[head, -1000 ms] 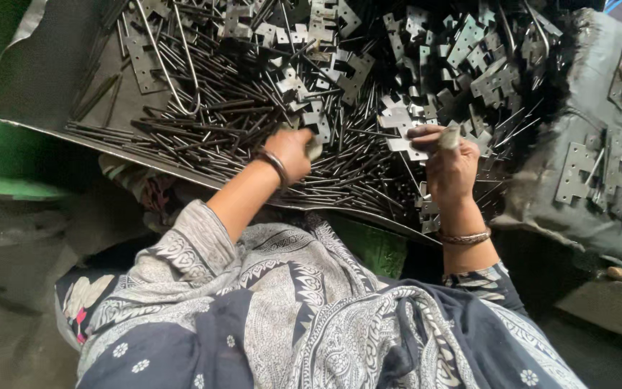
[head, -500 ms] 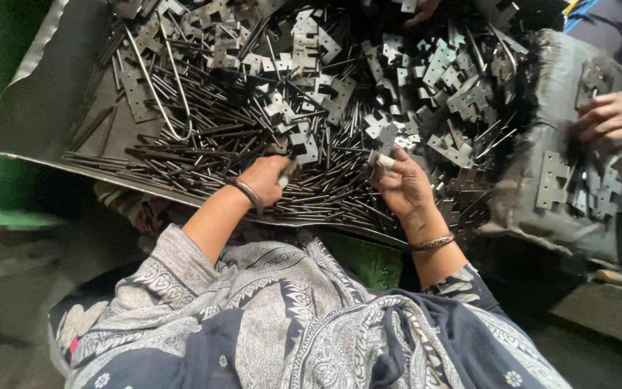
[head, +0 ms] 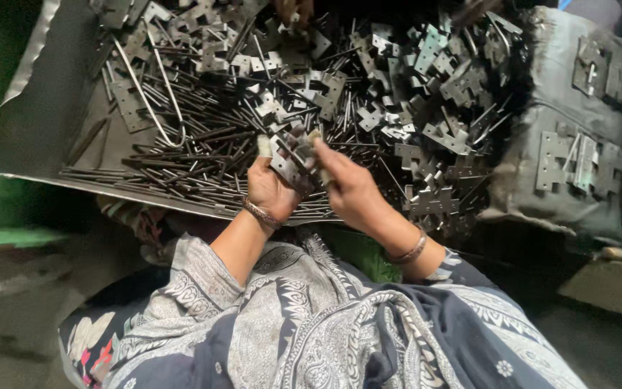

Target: The person sorts various metal components from a large bin by hand, placing selected pieces onto a padded surface.

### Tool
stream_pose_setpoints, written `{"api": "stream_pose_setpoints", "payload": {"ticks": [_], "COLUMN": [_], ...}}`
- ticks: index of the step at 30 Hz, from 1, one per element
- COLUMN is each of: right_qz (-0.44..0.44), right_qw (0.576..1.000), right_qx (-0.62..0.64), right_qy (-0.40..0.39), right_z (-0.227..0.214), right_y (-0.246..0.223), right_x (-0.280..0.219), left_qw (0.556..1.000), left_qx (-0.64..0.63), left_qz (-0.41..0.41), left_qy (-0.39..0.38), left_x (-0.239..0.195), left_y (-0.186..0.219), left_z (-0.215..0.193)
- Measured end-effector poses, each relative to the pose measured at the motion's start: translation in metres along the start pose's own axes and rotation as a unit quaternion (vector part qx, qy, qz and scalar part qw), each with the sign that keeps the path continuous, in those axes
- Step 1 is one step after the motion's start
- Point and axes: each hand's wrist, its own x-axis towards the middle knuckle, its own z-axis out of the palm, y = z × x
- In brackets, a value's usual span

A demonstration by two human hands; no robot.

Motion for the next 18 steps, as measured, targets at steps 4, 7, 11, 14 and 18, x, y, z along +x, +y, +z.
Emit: {"api": "stream_pose_setpoints", "payload": {"ticks": [4,7,11,14,18], "right_qz": [-0.074,0.133,0.247,0.261,0.249], "right_qw": [0.995,0.986,0.864,0.813,0.806], "right_qx": [-0.014,0.096,0.433,0.495,0.494], "right_qy": [-0.065,0.006,0.073,0.158,0.21], "right_z": [0.011,0.002,-0.04,-0.063,-0.073], "right_y": [0.012,0.048,0.093,0.099,0.111], "right_x": [-0.018,-0.031,-0.041,-0.049,-0.054], "left_qw": [0.99,0.96,0.534,0.146,0.069], "left_qx": [0.062,0.235,0.844,0.98,0.99], "left_qz": [0.043,-0.02,-0.043,0.126,0.088], "left_qy": [0.121,0.153,0.029,-0.044,-0.085], "left_x": [0.004,0.014,0.038,0.055,0.058], "left_y": [-0.033,-0.052,-0.024,0.005,0.016], "left_z": [-0.021,-0.018,-0.023,-0.054,-0.078]}}
